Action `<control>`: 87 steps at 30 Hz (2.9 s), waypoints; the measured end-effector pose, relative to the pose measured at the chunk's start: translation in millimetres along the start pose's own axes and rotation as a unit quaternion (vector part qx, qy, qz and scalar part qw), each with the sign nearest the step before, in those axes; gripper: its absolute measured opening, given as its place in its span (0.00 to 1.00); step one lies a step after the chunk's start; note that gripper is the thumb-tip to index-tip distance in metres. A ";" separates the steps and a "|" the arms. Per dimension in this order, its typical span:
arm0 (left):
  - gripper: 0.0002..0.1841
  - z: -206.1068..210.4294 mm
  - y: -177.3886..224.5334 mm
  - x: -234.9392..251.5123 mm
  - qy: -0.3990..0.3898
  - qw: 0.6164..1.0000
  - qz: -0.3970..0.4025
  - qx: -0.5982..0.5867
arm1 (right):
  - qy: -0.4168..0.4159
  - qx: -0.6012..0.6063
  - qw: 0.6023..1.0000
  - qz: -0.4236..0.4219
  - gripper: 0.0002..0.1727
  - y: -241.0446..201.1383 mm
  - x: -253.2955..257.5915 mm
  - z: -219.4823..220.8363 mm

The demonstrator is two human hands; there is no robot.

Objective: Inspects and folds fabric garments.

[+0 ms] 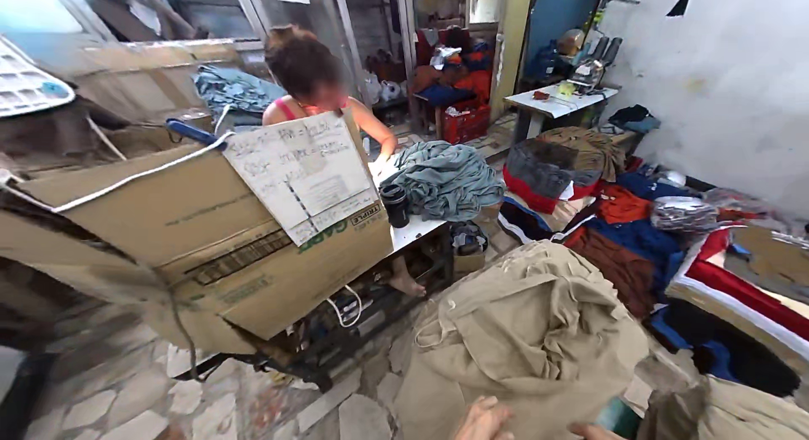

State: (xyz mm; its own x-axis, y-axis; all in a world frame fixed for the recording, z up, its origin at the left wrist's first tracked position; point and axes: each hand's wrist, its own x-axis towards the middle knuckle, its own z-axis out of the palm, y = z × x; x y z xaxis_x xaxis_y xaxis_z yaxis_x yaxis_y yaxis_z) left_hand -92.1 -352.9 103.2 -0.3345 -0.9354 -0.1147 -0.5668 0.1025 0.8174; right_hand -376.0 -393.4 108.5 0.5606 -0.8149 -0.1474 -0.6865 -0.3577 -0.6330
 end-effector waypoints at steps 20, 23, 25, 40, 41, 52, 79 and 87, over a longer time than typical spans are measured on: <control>0.28 -23.3 59.0 127.1 0.154 0.987 -0.017 -0.036 | 0.206 0.344 0.907 0.128 0.29 9.6 154.3 -59.0; 0.23 -4.3 73.6 137.8 0.228 0.972 0.038 -0.044 | 0.246 0.453 0.856 0.030 0.24 -40.1 148.0 -89.6; 0.13 -12.0 81.7 138.3 0.308 0.948 0.073 -0.019 | 0.281 0.493 0.824 0.007 0.22 -58.5 147.9 -107.1; 0.14 -141.1 193.5 54.7 0.355 0.890 0.268 -0.095 | 0.061 0.278 0.885 -0.368 0.13 -140.5 110.9 -173.8; 0.17 -148.7 182.8 59.9 0.321 0.903 0.269 -0.101 | 0.064 0.284 0.887 -0.359 0.09 -138.3 115.6 -174.1; 0.08 -175.7 119.3 40.1 0.375 0.910 0.098 0.150 | 0.209 0.391 0.852 -0.278 0.10 -127.0 127.6 -204.0; 0.23 -117.7 154.1 22.6 -0.189 0.872 -0.287 0.350 | -0.321 -0.224 0.920 0.020 0.29 -109.4 96.1 -127.9; 0.31 -172.8 205.6 19.8 -0.088 0.854 -0.253 0.446 | -0.079 -0.292 0.942 -0.142 0.49 -154.3 102.2 -187.3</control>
State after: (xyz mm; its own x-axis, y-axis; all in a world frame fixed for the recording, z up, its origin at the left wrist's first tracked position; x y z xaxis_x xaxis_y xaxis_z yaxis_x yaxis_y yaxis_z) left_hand -85.1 -408.9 366.5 0.0589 -0.8792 -0.4728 -0.9942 -0.0091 -0.1069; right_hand -299.5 -506.9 333.4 0.7900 -0.5871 -0.1769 -0.6108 -0.7785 -0.1443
